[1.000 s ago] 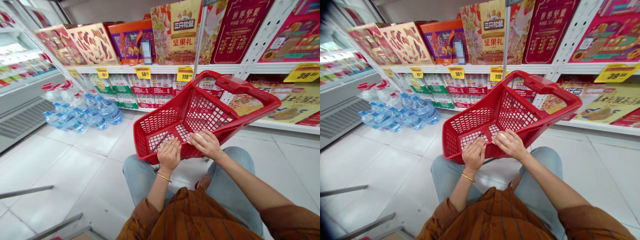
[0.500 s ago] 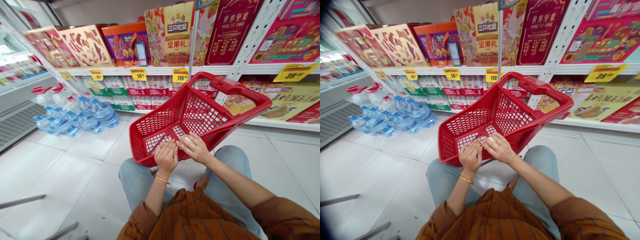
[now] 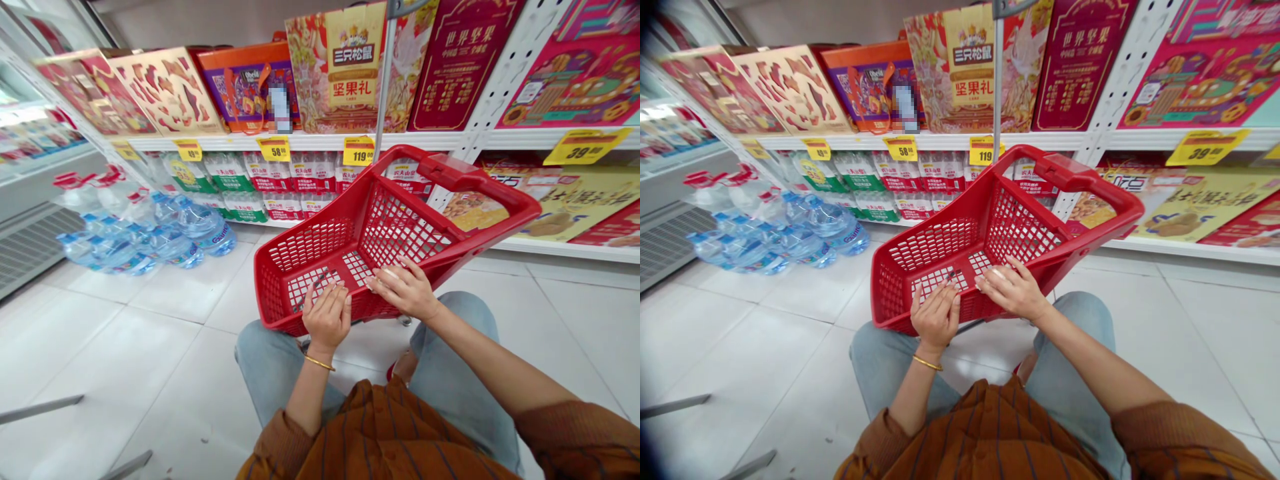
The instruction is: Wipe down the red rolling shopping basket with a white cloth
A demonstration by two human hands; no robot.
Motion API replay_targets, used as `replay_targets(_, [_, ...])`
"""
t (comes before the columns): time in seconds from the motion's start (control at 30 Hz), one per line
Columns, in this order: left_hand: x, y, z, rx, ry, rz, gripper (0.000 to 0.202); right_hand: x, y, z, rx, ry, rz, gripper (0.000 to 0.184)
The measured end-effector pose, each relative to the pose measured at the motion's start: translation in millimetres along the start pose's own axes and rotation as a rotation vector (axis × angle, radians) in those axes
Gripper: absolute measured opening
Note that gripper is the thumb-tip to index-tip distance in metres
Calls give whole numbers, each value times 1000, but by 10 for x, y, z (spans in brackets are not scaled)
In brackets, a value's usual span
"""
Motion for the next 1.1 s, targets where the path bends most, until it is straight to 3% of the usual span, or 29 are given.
replay_targets(0.27, [21, -3, -103, -16, 4, -8, 19, 52, 53, 63, -96, 22, -44, 27])
replay_targets(0.53, [55, 70, -157, 3, 49, -48, 20, 163, 37, -46, -56, -98, -106, 26])
replay_targets(0.67, [107, 43, 3, 79, 90, -80, 32, 179, 38, -89, -42, -116, -104, 36])
replay_targets(0.8, [107, -169, 226, 10, 66, -140, 45, 146, 35, -99, -3, -78, -88, 35])
replay_targets(0.93, [52, -292, 291, -26, -15, -132, 47, 55, 4, -84, -16, 23, -88, 31])
replay_targets(1.1, [40, -301, 322, -48, -98, -118, 45, -36, 29, -1, -60, 89, -54, 31])
Point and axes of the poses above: each hand's wrist, its own x-axis towards the middle knuckle, its own y-axis out of the back of the hand, z = x × y, the point moved 9 cm from there along x, towards the middle knuckle, and after that the axes turned 4 degrees about z, right-handed, at the moved point
